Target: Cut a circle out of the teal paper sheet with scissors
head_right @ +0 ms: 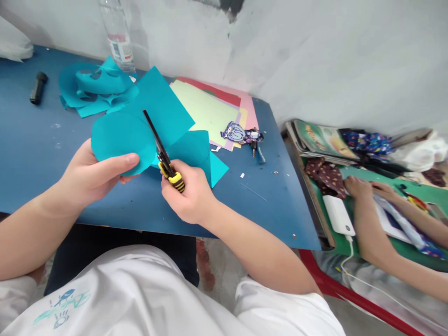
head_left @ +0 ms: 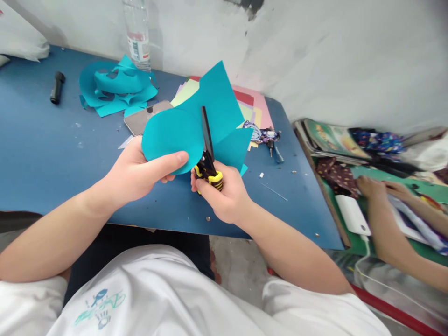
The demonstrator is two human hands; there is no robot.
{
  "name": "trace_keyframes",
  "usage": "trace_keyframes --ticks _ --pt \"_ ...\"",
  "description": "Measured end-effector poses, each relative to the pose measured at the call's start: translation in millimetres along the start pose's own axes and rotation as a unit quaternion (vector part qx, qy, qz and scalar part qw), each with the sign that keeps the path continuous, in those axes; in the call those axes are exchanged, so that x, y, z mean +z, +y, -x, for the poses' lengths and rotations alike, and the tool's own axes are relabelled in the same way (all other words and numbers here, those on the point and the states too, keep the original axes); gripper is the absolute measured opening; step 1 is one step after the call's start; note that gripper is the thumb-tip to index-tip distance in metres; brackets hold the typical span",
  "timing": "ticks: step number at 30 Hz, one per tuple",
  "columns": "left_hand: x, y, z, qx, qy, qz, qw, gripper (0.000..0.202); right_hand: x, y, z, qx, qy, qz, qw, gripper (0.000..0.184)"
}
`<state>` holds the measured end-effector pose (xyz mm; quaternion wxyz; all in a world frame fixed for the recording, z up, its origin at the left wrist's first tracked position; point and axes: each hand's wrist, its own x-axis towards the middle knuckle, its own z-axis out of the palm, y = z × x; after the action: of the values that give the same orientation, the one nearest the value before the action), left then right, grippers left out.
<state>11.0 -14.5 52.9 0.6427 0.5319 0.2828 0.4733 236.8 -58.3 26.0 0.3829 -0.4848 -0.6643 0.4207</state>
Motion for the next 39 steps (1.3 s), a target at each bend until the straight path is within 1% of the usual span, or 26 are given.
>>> trace_keyframes --ticks 6,12,19,25,32,35,39 --pt "-3.7 -1.8 -1.4 0.018 0.004 -0.033 0.999 0.048 -0.1 -1.9 -0.2 0.008 0.002 -0.004 1.0 0.015" --pt "-2.6 -1.0 -0.9 0.022 0.002 -0.022 1.0 0.045 -0.3 -1.9 0.5 0.003 0.004 -0.001 1.0 0.014" --pt "-3.5 -0.8 0.4 0.019 0.005 -0.052 0.998 0.046 -1.8 -1.8 1.3 -0.004 -0.005 0.007 1.0 0.014" --pt "-5.8 -2.3 1.0 0.038 0.004 -0.03 0.999 0.04 -1.1 -1.8 1.6 -0.002 -0.003 -0.002 1.0 0.015" --pt "-6.9 -2.4 1.9 0.05 -0.011 -0.014 0.999 0.038 -1.7 -4.5 2.0 -0.004 -0.002 0.007 1.0 0.015" --pt "-6.3 -2.6 1.9 0.069 -0.01 -0.008 0.998 0.039 -1.7 -5.1 2.2 -0.005 0.0 0.01 1.0 0.016" --pt "-5.7 -2.6 -1.1 0.082 0.001 -0.029 0.996 0.044 -2.1 -6.5 2.0 -0.005 0.001 0.016 1.0 0.017"
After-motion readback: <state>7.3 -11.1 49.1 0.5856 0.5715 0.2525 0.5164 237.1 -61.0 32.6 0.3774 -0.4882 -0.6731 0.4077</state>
